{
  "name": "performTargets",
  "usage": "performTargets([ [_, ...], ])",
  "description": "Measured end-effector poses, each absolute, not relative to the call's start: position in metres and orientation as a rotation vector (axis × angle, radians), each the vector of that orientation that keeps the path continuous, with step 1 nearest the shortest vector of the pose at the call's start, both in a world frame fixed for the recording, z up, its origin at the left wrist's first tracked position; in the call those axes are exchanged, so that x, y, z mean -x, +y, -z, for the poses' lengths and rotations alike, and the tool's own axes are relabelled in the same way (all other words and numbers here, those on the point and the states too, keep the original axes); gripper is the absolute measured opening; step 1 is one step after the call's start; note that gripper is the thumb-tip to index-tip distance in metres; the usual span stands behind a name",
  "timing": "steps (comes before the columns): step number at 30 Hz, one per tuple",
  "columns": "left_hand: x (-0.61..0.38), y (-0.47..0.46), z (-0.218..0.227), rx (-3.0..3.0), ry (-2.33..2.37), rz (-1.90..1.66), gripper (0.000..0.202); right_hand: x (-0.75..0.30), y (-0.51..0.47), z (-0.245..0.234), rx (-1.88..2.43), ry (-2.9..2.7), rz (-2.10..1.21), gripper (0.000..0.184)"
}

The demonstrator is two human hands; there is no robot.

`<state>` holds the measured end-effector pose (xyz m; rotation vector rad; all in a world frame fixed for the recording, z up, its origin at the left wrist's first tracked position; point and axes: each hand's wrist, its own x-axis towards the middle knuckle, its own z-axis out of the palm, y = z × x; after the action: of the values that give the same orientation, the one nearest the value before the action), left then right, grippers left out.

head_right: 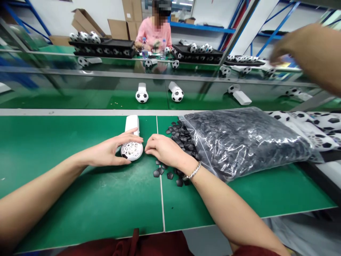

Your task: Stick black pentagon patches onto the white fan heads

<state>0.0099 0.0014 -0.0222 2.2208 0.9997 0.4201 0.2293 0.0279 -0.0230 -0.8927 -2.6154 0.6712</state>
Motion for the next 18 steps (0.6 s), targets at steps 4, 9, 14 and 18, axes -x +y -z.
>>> performTargets([
  [4,-0.017,-0.003,0.023,-2.208,1.071,-0.495,0.052,-0.230,0.023,0.017,0.761,-2.489,-0.776,0.008],
  [9,-0.025,-0.005,0.025,-2.235,1.063,-0.526,0.045,-0.225,0.018,0.023,0.524,-2.444,-0.814,0.014],
  [14,-0.028,-0.006,0.026,-2.213,1.097,-0.554,0.041,-0.218,0.018,0.031,0.528,-2.341,-0.830,0.010],
  [18,-0.031,-0.007,0.028,-2.196,1.132,-0.595,0.034,-0.216,0.018,0.034,0.667,-2.257,-0.949,0.005],
])
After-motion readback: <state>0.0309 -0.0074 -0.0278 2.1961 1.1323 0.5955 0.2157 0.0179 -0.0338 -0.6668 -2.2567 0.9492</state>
